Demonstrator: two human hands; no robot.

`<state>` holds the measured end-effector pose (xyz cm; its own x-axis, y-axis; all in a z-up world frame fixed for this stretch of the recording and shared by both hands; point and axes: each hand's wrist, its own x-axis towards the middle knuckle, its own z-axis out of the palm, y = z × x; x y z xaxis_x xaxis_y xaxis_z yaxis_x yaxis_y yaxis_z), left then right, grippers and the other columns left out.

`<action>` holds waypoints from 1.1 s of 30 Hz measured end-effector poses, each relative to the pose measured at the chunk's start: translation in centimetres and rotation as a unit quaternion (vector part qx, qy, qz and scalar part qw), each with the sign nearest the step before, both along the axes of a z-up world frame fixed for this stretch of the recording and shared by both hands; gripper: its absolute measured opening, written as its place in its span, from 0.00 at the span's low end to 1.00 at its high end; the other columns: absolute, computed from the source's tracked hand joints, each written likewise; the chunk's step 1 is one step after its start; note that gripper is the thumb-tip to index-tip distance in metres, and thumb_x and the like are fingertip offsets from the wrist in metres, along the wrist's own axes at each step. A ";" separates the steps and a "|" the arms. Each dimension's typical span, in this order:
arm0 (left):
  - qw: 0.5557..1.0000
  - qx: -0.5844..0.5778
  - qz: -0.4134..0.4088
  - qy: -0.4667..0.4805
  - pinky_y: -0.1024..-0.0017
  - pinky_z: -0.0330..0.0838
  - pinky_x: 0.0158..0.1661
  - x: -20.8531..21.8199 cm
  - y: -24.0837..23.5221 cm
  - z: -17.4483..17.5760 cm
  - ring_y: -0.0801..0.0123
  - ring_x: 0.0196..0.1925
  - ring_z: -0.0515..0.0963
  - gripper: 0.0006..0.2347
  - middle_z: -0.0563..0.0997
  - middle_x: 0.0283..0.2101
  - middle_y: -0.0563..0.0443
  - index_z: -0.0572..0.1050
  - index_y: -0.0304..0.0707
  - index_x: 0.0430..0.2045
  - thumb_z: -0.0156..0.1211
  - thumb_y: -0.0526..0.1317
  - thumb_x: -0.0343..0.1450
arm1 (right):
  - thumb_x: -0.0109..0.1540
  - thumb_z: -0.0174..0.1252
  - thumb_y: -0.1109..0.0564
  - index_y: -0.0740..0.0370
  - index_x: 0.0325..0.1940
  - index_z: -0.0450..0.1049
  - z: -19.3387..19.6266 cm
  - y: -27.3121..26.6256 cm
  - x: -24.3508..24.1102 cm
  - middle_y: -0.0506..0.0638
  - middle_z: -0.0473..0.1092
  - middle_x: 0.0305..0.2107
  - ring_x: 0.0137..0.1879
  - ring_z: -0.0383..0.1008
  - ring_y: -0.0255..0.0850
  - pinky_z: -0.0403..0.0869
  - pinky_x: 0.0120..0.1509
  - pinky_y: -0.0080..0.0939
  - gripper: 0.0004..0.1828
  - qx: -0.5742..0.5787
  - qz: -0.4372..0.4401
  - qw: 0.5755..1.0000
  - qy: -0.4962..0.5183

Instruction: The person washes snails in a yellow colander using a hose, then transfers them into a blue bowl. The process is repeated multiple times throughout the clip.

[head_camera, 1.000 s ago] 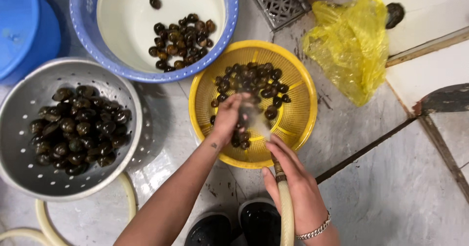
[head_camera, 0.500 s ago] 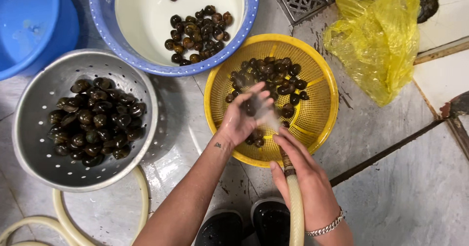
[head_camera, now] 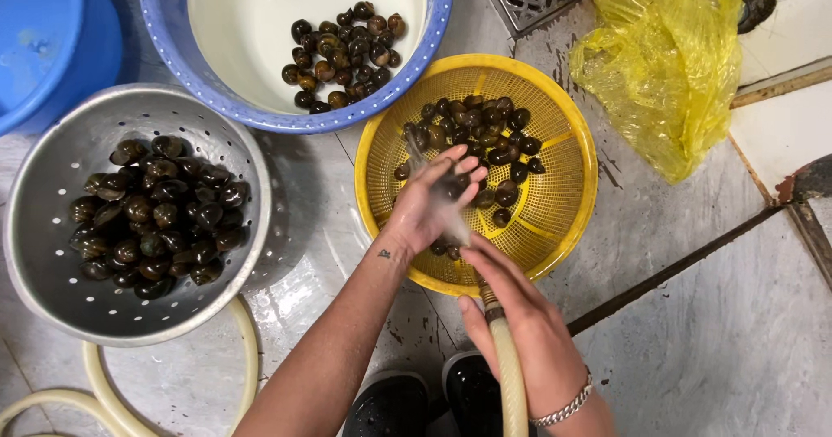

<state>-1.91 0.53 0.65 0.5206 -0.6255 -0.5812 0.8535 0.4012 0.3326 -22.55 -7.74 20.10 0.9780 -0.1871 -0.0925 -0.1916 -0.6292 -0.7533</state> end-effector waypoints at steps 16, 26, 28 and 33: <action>0.997 0.073 0.023 -0.027 0.51 0.81 0.53 0.6 0.2 -1.7 0.64 0.35 0.76 0.25 0.74 0.29 0.58 0.84 0.45 0.52 0.54 0.66 0.86 | 0.75 0.68 0.52 0.57 0.89 0.72 -0.4 -0.7 0.2 0.53 0.69 0.89 0.88 0.77 0.52 0.76 0.91 0.63 0.37 0.013 -0.012 1.000 0.017; 0.987 0.116 -0.059 -0.091 0.61 0.81 0.45 -0.1 0.1 -2.0 0.69 0.37 0.81 0.18 0.83 0.33 0.60 0.83 0.50 0.54 0.54 0.60 0.89 | 0.75 0.67 0.52 0.57 0.89 0.72 -0.1 -0.2 0.2 0.53 0.70 0.88 0.89 0.76 0.51 0.75 0.91 0.60 0.36 0.011 -0.009 1.000 0.008; 0.977 0.169 -0.080 -0.106 0.53 0.82 0.54 -0.1 0.0 -1.1 0.65 0.39 0.82 0.24 0.81 0.30 0.60 0.83 0.55 0.42 0.54 0.71 0.84 | 0.75 0.67 0.53 0.57 0.88 0.73 0.1 -0.2 0.3 0.51 0.70 0.88 0.89 0.76 0.48 0.75 0.91 0.58 0.35 0.013 -0.012 1.000 0.007; 0.998 0.010 -0.011 -0.069 0.56 0.83 0.51 -0.7 0.0 -4.6 0.66 0.40 0.81 0.08 0.85 0.43 0.49 0.84 0.40 0.58 0.61 0.41 0.91 | 0.76 0.65 0.49 0.53 0.89 0.73 -0.6 -0.8 0.0 0.51 0.70 0.88 0.89 0.76 0.50 0.76 0.90 0.60 0.35 -0.004 -0.028 0.999 0.025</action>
<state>-2.58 0.56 -3.93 0.5821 -0.6271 -0.5176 0.8080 0.3746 0.4548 -22.58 -8.49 19.49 0.9602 -0.2415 -0.1402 -0.2641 -0.6225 -0.7367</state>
